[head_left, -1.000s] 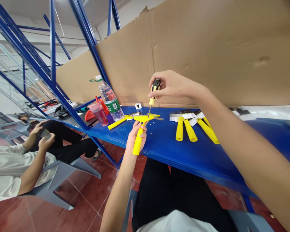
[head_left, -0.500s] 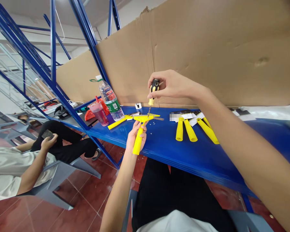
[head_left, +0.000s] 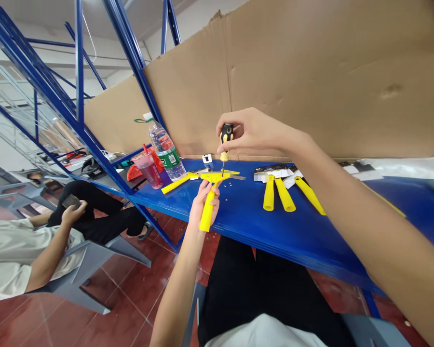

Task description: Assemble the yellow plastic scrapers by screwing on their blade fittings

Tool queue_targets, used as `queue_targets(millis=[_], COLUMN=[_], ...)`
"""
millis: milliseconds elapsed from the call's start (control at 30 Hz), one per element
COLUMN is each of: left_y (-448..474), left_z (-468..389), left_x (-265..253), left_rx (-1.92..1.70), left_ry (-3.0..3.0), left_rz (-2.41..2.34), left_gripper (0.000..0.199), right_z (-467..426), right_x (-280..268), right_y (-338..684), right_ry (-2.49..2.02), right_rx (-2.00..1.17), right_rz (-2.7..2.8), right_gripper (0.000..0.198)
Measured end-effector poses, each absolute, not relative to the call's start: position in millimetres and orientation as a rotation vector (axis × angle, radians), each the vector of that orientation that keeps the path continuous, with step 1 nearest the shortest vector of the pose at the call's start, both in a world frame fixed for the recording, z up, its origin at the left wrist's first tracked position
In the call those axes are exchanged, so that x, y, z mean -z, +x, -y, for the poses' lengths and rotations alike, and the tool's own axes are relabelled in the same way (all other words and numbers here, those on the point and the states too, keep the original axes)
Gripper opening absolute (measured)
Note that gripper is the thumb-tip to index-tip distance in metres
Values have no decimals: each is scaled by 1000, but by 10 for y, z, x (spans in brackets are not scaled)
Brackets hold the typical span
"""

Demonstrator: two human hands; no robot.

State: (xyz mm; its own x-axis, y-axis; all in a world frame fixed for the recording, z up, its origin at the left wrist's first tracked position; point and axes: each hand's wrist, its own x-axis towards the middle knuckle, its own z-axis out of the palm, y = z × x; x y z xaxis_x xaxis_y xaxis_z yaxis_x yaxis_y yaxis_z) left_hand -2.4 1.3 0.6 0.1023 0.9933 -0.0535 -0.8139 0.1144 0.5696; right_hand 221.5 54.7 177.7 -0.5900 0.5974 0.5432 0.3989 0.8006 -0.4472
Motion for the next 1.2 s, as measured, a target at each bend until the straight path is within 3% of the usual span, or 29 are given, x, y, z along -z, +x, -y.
queue_targets(millis=[233,400,567,767,1033,1200], left_y=[-1,-7,-16,-16,-42,-44], left_z=[-13,-14,-6,1,-31,-28], left_x=[-2,-6,-10,7,28,47], left_rx=[-1425,-1439,-1462,-1487,-1478,-1481], left_ry=[442,443,438,438,419,458], left_rz=[-460,-473,-441,-401,-395,-378], left_gripper=[34,42,44,43,31,36], right_z=[-429,-305,-275,-305,-280,-312], right_x=[-1796,-1808,-1824,-1837,-1826,-1826], right_y=[2059,2008,2018,2018,2011,1993], right_ry=[-703,-662,-665,-713,-764,-702], right_rx=[-253,-334,-395,-231,-283,-215], right_rz=[2356,2459,2506,2535,2543,2525], right_gripper=[36,21,24,18,26,20])
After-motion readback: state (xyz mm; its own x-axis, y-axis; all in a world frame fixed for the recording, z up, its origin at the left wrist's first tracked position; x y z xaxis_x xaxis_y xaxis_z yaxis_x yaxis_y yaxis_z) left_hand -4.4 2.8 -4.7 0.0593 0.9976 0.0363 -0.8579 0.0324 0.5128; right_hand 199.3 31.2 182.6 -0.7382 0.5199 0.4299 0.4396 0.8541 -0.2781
